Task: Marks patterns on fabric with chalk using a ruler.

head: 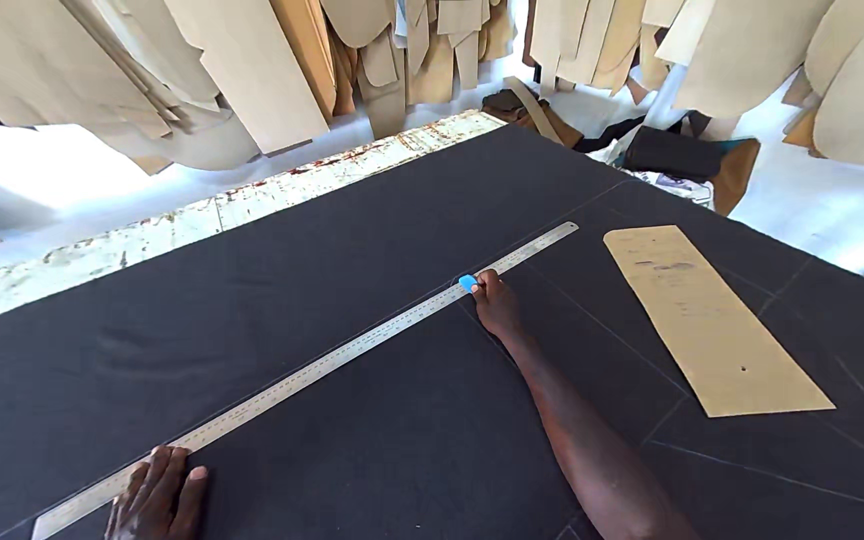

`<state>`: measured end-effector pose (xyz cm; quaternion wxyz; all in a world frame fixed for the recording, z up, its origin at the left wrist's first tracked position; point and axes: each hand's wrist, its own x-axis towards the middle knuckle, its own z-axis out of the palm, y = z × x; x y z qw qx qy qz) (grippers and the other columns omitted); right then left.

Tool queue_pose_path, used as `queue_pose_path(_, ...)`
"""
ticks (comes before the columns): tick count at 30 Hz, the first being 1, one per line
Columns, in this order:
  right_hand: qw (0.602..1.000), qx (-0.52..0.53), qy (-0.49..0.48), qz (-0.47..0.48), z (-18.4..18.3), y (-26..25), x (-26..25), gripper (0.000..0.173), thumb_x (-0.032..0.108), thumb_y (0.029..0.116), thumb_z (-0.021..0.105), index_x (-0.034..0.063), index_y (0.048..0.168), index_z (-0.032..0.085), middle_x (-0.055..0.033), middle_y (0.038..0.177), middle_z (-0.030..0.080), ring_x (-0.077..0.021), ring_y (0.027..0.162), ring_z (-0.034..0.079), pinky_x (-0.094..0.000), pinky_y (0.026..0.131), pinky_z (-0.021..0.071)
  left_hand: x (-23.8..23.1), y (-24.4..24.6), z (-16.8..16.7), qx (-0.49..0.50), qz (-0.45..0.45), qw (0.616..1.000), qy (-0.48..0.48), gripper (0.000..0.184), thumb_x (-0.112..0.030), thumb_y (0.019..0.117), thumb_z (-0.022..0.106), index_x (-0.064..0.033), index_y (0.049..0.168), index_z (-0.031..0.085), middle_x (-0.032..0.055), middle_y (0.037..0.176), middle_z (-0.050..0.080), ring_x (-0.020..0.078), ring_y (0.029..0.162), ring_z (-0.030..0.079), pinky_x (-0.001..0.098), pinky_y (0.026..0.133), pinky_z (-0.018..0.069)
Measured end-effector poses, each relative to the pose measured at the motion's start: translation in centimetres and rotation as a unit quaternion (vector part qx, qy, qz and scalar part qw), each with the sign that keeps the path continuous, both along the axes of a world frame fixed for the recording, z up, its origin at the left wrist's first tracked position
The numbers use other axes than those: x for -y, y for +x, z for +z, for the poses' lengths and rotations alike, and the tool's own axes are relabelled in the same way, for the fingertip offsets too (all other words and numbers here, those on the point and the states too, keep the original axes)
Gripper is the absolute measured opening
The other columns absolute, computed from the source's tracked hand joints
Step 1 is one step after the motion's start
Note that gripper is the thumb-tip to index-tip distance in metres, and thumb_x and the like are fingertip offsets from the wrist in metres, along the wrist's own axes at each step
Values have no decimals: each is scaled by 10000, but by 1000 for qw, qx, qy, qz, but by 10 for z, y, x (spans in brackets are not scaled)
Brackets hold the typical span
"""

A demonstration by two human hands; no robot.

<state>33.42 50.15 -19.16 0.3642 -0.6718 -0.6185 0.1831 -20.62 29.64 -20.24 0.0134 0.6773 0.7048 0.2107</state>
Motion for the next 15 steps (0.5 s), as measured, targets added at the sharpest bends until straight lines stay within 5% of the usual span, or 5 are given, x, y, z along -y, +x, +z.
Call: queue_pose_path(15,1000,-5,-4,-2,2,0,1,276,235,1074,495,27,1228,591,-198,1021,673,-371,988,672,-557,865,544,1,2,2,3,0,1000,3,667,-500,1081,332,7,1466,531,232,1584,424,449,1509,316,621,1240,177)
